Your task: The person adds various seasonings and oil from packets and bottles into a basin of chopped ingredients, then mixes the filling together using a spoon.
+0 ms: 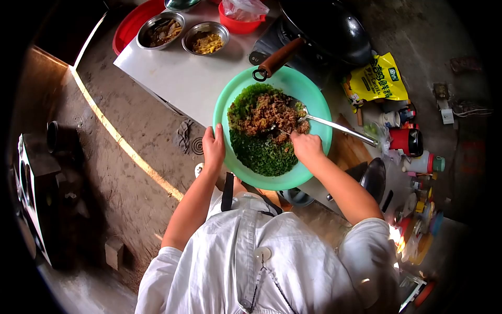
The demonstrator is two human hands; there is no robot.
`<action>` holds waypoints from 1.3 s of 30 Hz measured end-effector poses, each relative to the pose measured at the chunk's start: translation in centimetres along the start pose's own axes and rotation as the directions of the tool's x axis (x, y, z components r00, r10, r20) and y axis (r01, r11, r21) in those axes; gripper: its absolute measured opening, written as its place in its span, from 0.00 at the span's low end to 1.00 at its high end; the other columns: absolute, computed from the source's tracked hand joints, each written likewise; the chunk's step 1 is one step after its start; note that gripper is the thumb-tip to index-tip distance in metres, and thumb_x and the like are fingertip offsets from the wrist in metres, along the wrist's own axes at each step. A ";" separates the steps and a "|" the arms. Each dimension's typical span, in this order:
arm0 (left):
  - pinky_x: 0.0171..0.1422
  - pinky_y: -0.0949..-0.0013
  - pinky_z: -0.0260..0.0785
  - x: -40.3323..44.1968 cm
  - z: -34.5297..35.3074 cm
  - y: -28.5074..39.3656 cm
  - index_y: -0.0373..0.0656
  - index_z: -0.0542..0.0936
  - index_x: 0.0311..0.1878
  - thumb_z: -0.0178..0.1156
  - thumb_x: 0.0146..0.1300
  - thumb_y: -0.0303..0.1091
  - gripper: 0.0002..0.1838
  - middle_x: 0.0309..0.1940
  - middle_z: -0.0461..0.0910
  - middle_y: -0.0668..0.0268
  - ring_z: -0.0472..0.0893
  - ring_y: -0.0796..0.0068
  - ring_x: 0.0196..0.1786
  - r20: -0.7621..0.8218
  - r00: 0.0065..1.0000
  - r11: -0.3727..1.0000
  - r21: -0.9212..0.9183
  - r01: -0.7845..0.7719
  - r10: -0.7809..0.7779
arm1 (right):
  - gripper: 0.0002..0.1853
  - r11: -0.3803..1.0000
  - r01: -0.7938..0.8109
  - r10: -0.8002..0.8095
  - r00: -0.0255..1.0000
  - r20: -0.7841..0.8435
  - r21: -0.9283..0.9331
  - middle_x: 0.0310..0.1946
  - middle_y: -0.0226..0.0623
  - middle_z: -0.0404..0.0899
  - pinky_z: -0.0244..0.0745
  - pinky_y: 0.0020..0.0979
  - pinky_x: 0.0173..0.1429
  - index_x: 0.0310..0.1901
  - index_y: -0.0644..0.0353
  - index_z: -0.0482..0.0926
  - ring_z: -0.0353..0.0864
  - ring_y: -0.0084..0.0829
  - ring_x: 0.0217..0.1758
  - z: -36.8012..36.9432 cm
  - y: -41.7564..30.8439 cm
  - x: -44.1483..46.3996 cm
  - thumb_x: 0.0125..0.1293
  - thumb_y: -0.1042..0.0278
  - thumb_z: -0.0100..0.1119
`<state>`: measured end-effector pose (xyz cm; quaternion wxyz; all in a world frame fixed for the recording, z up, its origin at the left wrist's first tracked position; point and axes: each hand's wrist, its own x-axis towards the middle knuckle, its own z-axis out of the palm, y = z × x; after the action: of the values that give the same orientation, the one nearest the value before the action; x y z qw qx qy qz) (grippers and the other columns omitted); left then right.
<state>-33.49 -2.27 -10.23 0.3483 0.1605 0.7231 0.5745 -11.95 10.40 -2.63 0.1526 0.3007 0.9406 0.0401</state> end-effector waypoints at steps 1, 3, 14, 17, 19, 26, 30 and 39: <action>0.23 0.77 0.54 0.1 -0.1 0.0 0.39 0.69 0.27 0.49 0.65 0.43 0.17 0.17 0.64 0.74 0.61 0.86 0.21 0.004 1.000 1.000 0.001 -0.004 0.004 | 0.08 0.999 -0.034 0.035 0.999 0.042 -0.030 0.17 0.38 0.78 0.73 0.34 0.24 0.31 0.61 0.75 0.80 0.33 0.21 0.8 -0.3 -1.5 0.52 0.71 0.47; 0.24 0.77 0.55 0.7 -0.2 -0.1 0.38 0.69 0.27 0.49 0.65 0.43 0.17 0.17 0.64 0.73 0.61 0.85 0.21 0.012 1.000 1.000 0.006 -0.017 0.017 | 0.12 0.999 -0.023 0.028 0.982 0.186 -0.031 0.16 0.40 0.77 0.73 0.36 0.24 0.36 0.65 0.75 0.80 0.34 0.20 1.2 -1.6 -3.9 0.52 0.71 0.45; 0.25 0.71 0.56 3.3 0.1 1.0 0.37 0.63 0.23 0.46 0.67 0.43 0.20 0.16 0.62 0.69 0.59 0.80 0.21 0.046 0.997 0.996 0.053 -0.070 0.068 | 0.09 0.984 -0.157 0.163 0.985 0.058 -0.090 0.16 0.39 0.78 0.73 0.33 0.24 0.32 0.63 0.75 0.80 0.33 0.21 0.1 -1.9 -1.1 0.51 0.73 0.47; 0.25 0.70 0.56 3.1 0.3 1.1 0.37 0.62 0.23 0.45 0.67 0.43 0.21 0.15 0.61 0.69 0.59 0.80 0.21 0.016 0.997 0.996 0.053 -0.075 0.074 | 0.15 0.992 -0.095 0.115 0.960 0.257 -0.088 0.18 0.43 0.79 0.74 0.35 0.23 0.40 0.68 0.75 0.80 0.34 0.20 0.3 -4.4 -4.0 0.50 0.74 0.46; 0.25 0.69 0.56 3.3 0.3 1.2 0.37 0.62 0.23 0.45 0.67 0.43 0.20 0.15 0.60 0.67 0.59 0.78 0.21 0.028 0.997 0.994 0.083 -0.070 0.068 | 0.13 0.994 -0.110 0.111 0.976 0.189 -0.013 0.18 0.44 0.78 0.74 0.35 0.22 0.37 0.67 0.75 0.80 0.35 0.20 -1.3 -5.5 -2.5 0.50 0.73 0.47; 0.27 0.63 0.58 3.2 0.1 1.1 0.36 0.61 0.26 0.46 0.66 0.42 0.19 0.16 0.61 0.58 0.59 0.69 0.21 0.051 0.996 0.990 0.120 -0.079 0.073 | 0.09 0.978 -0.188 0.196 0.976 0.095 -0.090 0.17 0.40 0.78 0.71 0.32 0.21 0.34 0.63 0.75 0.79 0.33 0.20 -0.7 -2.0 0.6 0.53 0.74 0.44; 0.27 0.64 0.57 2.9 -0.1 2.1 0.36 0.61 0.25 0.46 0.66 0.42 0.19 0.16 0.61 0.58 0.59 0.70 0.21 0.053 0.996 0.990 0.124 -0.074 0.068 | 0.14 0.988 -0.156 0.155 0.948 0.277 -0.019 0.18 0.45 0.78 0.73 0.39 0.21 0.39 0.68 0.75 0.79 0.37 0.19 -0.9 -5.4 -2.5 0.52 0.75 0.43; 0.25 0.69 0.55 3.2 0.2 1.6 0.38 0.62 0.24 0.45 0.67 0.42 0.19 0.16 0.59 0.66 0.58 0.77 0.21 0.053 0.995 0.986 0.139 -0.087 0.080 | 0.06 0.979 -0.200 0.200 0.980 -0.013 -0.027 0.17 0.40 0.78 0.71 0.32 0.21 0.27 0.62 0.74 0.80 0.34 0.21 0.3 -2.9 -0.1 0.52 0.74 0.46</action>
<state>-35.87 0.35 -9.80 0.3289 0.2285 0.7460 0.5320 -13.39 7.97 -3.39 0.1472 0.3913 0.9057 0.0703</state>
